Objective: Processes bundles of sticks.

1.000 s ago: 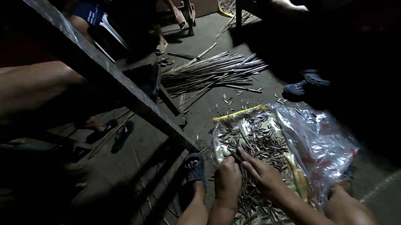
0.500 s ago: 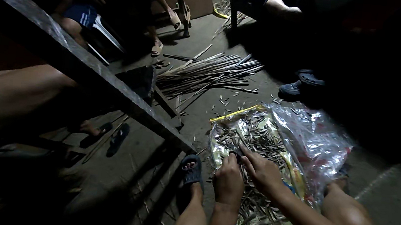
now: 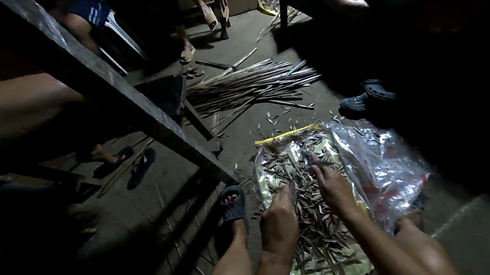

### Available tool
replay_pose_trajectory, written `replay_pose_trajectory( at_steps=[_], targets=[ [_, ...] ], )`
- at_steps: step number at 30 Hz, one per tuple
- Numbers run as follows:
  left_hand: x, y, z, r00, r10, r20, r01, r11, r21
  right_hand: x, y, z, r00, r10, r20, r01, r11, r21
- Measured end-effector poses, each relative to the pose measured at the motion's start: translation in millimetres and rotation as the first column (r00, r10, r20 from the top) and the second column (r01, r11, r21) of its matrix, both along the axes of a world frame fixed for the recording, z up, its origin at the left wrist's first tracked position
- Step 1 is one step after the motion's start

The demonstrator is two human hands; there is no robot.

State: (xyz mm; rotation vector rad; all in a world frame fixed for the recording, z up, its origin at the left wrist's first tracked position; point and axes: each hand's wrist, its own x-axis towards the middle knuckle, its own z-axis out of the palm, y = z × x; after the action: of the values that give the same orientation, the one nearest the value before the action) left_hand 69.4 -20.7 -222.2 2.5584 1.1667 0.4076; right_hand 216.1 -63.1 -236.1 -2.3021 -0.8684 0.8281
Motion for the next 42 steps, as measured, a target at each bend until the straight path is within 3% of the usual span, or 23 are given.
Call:
replay_pose_trajectory(
  at_steps=[4,7,10,12,15,17,19,22,25,31,35,38,42],
  targets=[
    [-3,12,10,0.996,0.068,0.055,-0.048,0.953,-0.300,4,2,-10,0.933,-0.087,-0.350,0.172,0.960,0.221],
    [-3,21,10,0.986,0.135,0.098,-0.075,0.885,-0.460,-22,2,-5,0.721,0.000,-0.693,0.246,0.935,0.255],
    [-2,22,12,0.981,0.167,0.102,-0.080,0.818,-0.569,-33,-2,-1,0.585,0.064,-0.809,0.250,0.934,0.255],
    [-1,22,15,0.980,0.177,0.089,-0.072,0.737,-0.672,-30,-3,1,0.598,0.030,-0.801,0.289,0.924,0.250],
    [1,23,18,0.968,0.230,0.096,-0.035,0.507,-0.861,-17,-3,3,0.641,-0.052,-0.766,0.366,0.898,0.245],
    [3,21,18,0.950,0.291,0.111,-0.019,0.409,-0.912,-12,-3,3,0.635,-0.064,-0.770,0.410,0.873,0.265],
    [6,23,18,0.926,0.352,0.137,-0.018,0.402,-0.915,-16,-3,1,0.616,-0.007,-0.787,0.393,0.869,0.300],
    [7,29,16,0.892,0.415,0.180,-0.048,0.483,-0.875,-28,-4,5,0.555,0.063,-0.830,0.360,0.881,0.307],
    [6,32,14,0.888,0.417,0.194,-0.065,0.532,-0.844,-34,-8,3,0.581,0.163,-0.798,0.286,0.876,0.387],
    [7,28,12,0.901,0.380,0.207,-0.083,0.621,-0.779,-34,-10,1,0.538,0.174,-0.825,0.293,0.879,0.377],
    [3,32,20,0.861,0.442,0.253,-0.017,0.522,-0.853,-33,-8,-3,0.693,0.206,-0.691,0.206,0.862,0.463],
    [-1,37,26,0.828,0.497,0.260,0.024,0.432,-0.902,-29,-12,-8,0.864,0.260,-0.432,-0.012,0.867,0.497],
    [-4,37,26,0.794,0.552,0.255,0.059,0.347,-0.936,-27,-12,-16,0.943,0.294,-0.156,-0.189,0.859,0.476]
  ],
)
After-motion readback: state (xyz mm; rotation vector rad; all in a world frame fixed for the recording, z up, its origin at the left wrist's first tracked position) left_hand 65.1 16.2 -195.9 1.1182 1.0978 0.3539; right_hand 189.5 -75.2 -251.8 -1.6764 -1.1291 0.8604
